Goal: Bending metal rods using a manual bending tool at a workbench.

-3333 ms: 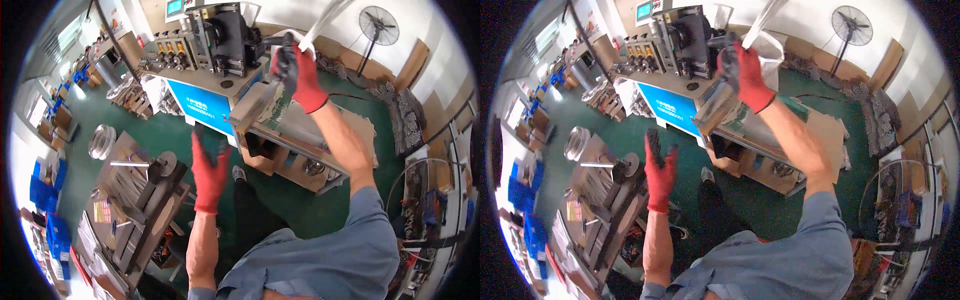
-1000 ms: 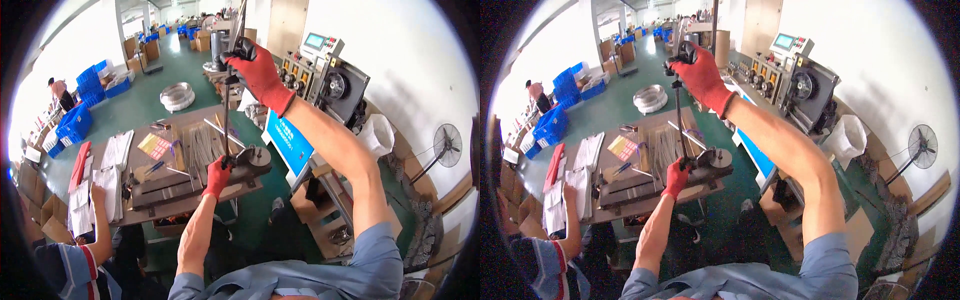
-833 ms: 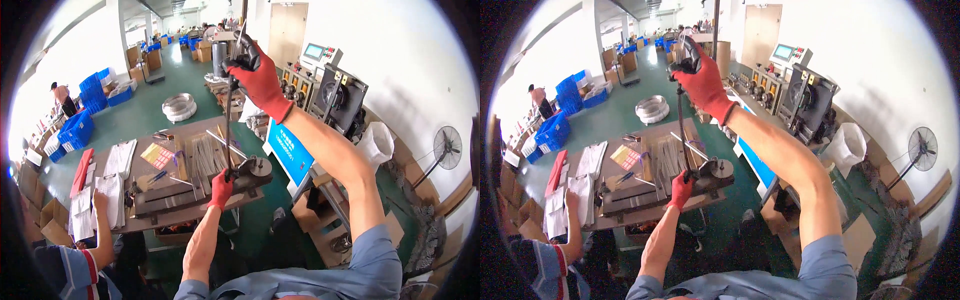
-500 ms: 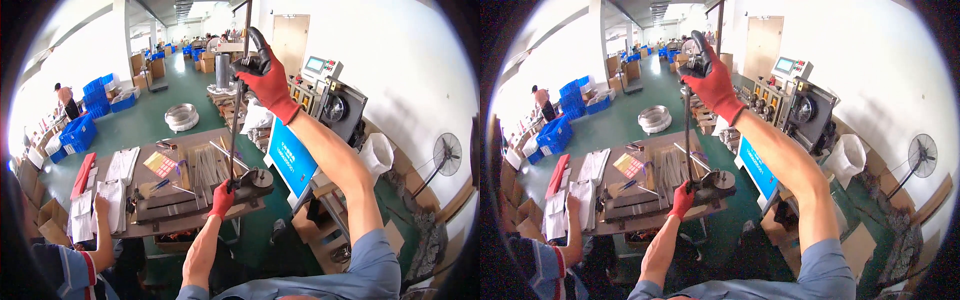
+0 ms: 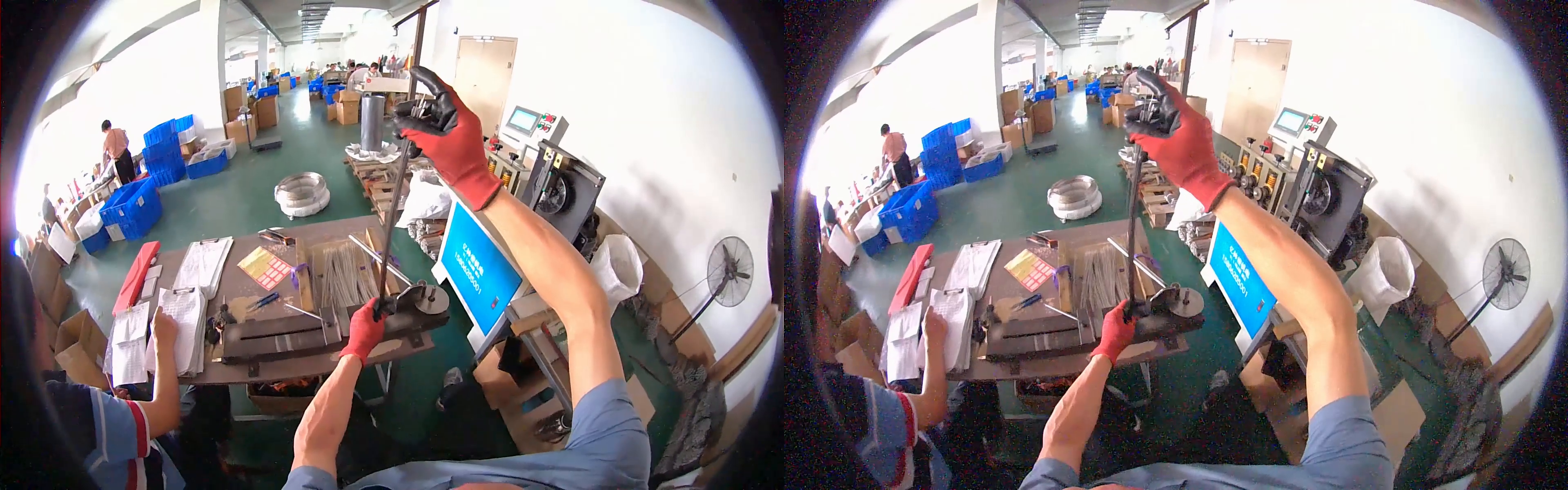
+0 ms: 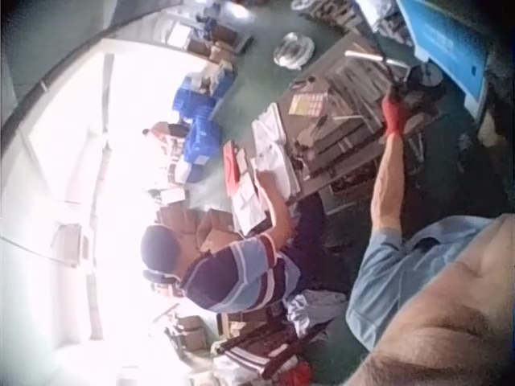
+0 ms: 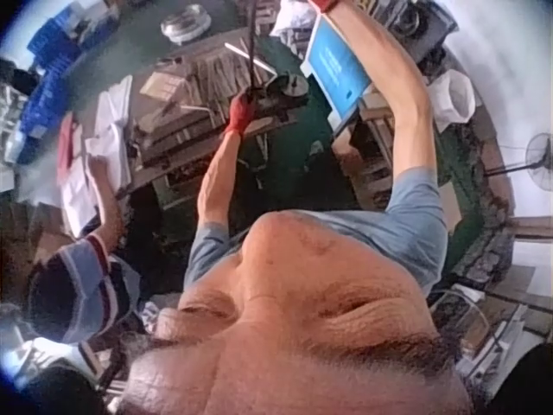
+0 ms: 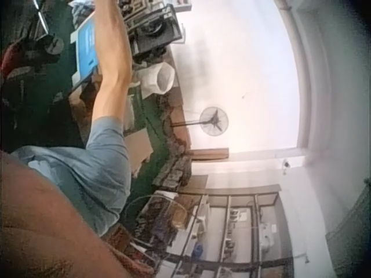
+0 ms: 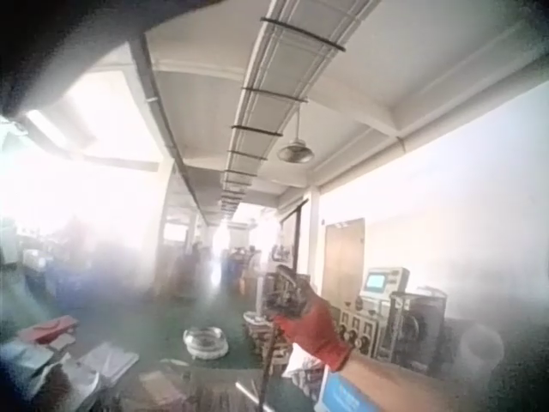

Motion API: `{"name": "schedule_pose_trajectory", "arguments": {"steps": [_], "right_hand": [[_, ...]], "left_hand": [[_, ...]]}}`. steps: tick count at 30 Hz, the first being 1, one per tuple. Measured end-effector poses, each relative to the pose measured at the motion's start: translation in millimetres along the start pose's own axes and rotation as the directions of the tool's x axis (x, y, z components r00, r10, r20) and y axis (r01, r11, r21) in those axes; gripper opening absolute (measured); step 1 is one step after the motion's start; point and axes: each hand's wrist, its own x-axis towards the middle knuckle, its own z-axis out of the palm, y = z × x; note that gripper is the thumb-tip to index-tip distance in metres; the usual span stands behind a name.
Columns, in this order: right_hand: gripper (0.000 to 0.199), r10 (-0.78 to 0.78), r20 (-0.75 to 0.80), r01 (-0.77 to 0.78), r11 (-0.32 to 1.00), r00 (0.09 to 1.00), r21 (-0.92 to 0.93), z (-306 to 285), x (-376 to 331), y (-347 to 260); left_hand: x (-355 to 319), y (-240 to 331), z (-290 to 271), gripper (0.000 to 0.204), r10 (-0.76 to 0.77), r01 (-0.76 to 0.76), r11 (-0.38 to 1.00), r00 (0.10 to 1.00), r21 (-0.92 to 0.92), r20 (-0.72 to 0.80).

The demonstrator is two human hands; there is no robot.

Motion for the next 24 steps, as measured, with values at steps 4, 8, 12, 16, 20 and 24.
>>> {"name": "schedule_pose_trajectory", "arguments": {"steps": [4, 8, 12, 16, 20, 24], "right_hand": [[0.055, 0.02, 0.0, -0.02, 0.999, 1.0, -0.047, -10.2, -0.2, 8.5], [0.057, 0.038, -0.016, -0.038, 0.999, 0.999, -0.031, -9.0, -2.3, 10.5], [0.074, 0.014, -0.065, -0.018, 0.998, 0.998, -0.06, -4.4, -4.0, 2.4], [0.066, 0.063, -0.086, -0.061, 0.998, 0.994, 0.025, -0.2, -6.2, -2.5], [0.034, 0.061, -0.028, -0.066, 0.963, 0.998, -0.261, -12.3, -2.4, 5.9], [0.032, 0.077, 0.013, -0.072, 0.971, 0.997, -0.228, -11.5, -4.1, 12.0]], "left_hand": [[1.7, 9.8, 1.0, 0.031, -0.011, 0.011, 0.996, 1.0, -0.089, -0.001], [1.1, 10.8, -3.2, 0.037, -0.015, 0.018, 0.997, 0.999, -0.073, 0.042], [0.1, 12.3, -5.0, 0.035, 0.005, -0.002, 0.996, 0.999, -0.088, 0.04], [-1.2, 6.7, -3.8, 0.035, -0.025, 0.029, 0.997, 0.998, -0.078, 0.054], [-0.3, 12.0, -0.3, 0.029, 0.027, -0.028, 0.993, 1.0, -0.115, -0.013], [0.3, 8.9, 0.1, 0.029, -0.019, 0.017, 0.99, 1.0, -0.137, -0.015]]}}
